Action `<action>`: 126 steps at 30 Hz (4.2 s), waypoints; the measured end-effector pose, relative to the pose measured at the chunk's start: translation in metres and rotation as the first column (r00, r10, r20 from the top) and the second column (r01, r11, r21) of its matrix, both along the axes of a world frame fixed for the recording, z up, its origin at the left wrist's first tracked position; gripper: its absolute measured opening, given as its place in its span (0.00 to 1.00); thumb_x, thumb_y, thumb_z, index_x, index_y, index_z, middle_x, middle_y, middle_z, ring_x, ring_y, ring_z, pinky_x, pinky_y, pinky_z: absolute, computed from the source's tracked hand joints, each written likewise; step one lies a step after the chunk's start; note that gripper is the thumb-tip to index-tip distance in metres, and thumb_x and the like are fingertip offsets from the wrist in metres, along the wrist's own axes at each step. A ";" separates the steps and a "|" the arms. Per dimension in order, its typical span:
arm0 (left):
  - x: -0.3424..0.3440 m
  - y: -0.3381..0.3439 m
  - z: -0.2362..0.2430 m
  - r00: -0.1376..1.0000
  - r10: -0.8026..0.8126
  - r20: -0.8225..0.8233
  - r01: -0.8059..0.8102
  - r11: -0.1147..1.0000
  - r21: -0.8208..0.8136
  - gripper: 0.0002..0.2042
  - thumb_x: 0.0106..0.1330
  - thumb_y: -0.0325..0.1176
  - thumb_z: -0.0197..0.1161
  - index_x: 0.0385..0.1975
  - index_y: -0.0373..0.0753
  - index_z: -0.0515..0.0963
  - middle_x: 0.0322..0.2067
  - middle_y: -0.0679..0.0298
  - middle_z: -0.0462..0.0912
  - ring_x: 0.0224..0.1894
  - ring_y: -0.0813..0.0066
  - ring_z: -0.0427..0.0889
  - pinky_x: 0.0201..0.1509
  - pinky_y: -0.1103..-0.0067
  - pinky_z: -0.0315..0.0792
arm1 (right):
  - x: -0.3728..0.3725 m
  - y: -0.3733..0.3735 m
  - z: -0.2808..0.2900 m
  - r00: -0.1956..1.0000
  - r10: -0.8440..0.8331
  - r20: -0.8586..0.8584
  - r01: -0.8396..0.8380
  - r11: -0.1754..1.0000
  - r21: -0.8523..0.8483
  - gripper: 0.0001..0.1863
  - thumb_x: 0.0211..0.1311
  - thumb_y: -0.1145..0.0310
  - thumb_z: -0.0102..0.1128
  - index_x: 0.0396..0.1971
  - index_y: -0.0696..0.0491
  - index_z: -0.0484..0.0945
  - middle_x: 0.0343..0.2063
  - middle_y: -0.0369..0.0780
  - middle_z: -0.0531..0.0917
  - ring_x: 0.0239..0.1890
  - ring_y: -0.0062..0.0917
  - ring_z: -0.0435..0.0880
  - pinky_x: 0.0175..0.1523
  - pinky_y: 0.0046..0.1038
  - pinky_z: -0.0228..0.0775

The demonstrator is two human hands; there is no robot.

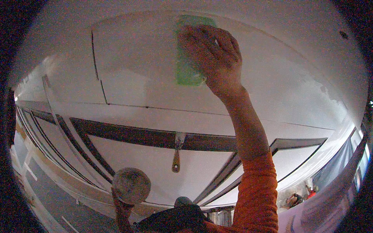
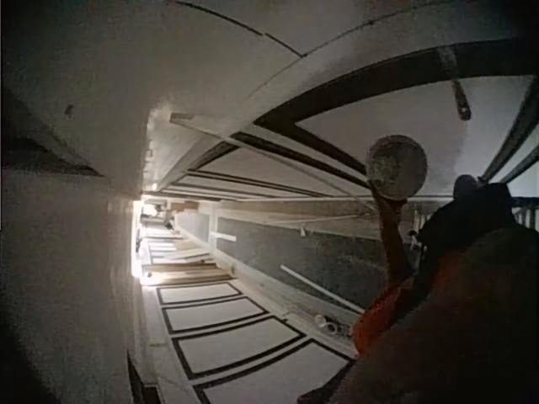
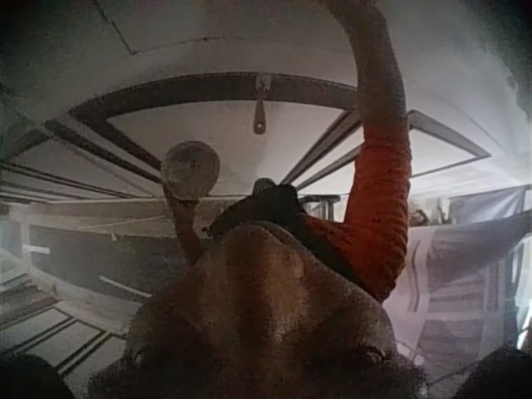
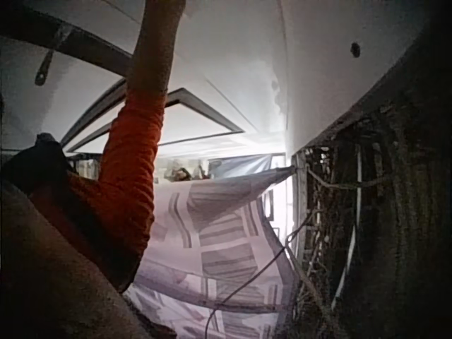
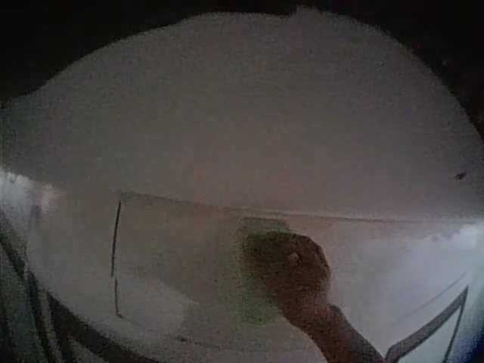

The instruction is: The person applies putty to a gap in a ceiling panel using a scraper and a sanding block.

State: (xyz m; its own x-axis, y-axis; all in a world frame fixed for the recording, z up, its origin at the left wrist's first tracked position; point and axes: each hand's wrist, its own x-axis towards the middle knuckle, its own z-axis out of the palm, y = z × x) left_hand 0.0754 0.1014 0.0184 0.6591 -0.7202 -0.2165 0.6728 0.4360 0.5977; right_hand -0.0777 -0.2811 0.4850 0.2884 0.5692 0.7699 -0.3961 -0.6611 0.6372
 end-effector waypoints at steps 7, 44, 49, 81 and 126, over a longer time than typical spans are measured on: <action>-0.022 -0.024 0.007 0.995 0.068 0.073 -0.077 0.989 0.129 0.42 0.68 0.65 0.52 0.74 0.46 0.49 0.72 0.55 0.54 0.70 0.52 0.60 0.67 0.53 0.67 | -0.044 0.064 -0.049 0.907 0.417 -0.054 -0.305 0.740 0.600 0.16 0.52 0.76 0.66 0.43 0.54 0.85 0.43 0.40 0.88 0.43 0.31 0.87 0.52 0.31 0.78; -0.052 -0.006 0.007 0.998 0.062 0.013 -0.064 0.981 0.181 0.34 0.75 0.57 0.46 0.69 0.34 0.58 0.63 0.51 0.70 0.63 0.53 0.73 0.63 0.56 0.73 | 0.006 0.145 -0.403 0.484 0.866 0.128 0.467 -0.380 0.799 0.10 0.59 0.72 0.67 0.41 0.57 0.83 0.38 0.40 0.88 0.41 0.26 0.86 0.47 0.30 0.78; -0.057 -0.019 -0.041 0.997 0.013 -0.074 0.006 0.969 0.246 0.30 0.74 0.49 0.52 0.67 0.33 0.59 0.61 0.52 0.71 0.62 0.56 0.74 0.64 0.61 0.73 | -0.013 0.137 -0.389 0.355 0.926 -0.126 0.225 0.046 0.973 0.21 0.45 0.71 0.73 0.45 0.48 0.85 0.47 0.39 0.86 0.52 0.37 0.83 0.57 0.36 0.74; -0.182 -0.219 -0.001 0.409 -0.896 -0.173 0.902 0.367 0.229 0.29 0.73 0.42 0.55 0.69 0.37 0.57 0.61 0.56 0.72 0.63 0.60 0.73 0.64 0.64 0.72 | -0.330 0.074 -0.410 0.649 -0.439 0.621 -0.732 -0.581 0.355 0.21 0.64 0.76 0.61 0.55 0.62 0.70 0.49 0.43 0.80 0.49 0.27 0.80 0.55 0.31 0.74; -0.172 -0.219 -0.100 -0.354 -0.932 -0.074 0.803 -0.344 0.486 0.32 0.67 0.38 0.66 0.68 0.36 0.62 0.60 0.59 0.74 0.60 0.68 0.73 0.63 0.70 0.69 | -0.432 0.203 -0.729 -0.022 -0.957 0.290 -0.794 0.193 0.577 0.14 0.64 0.68 0.65 0.46 0.57 0.78 0.40 0.38 0.83 0.41 0.25 0.83 0.43 0.30 0.81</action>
State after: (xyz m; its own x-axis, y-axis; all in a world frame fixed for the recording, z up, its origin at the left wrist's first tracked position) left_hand -0.0963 -0.1179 -0.0811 -0.7085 -0.3907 -0.5877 -0.1744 -0.7099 0.6823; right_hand -0.5098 -0.0781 -0.2441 -0.9262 -0.3335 -0.1757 0.1459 0.1126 -0.9829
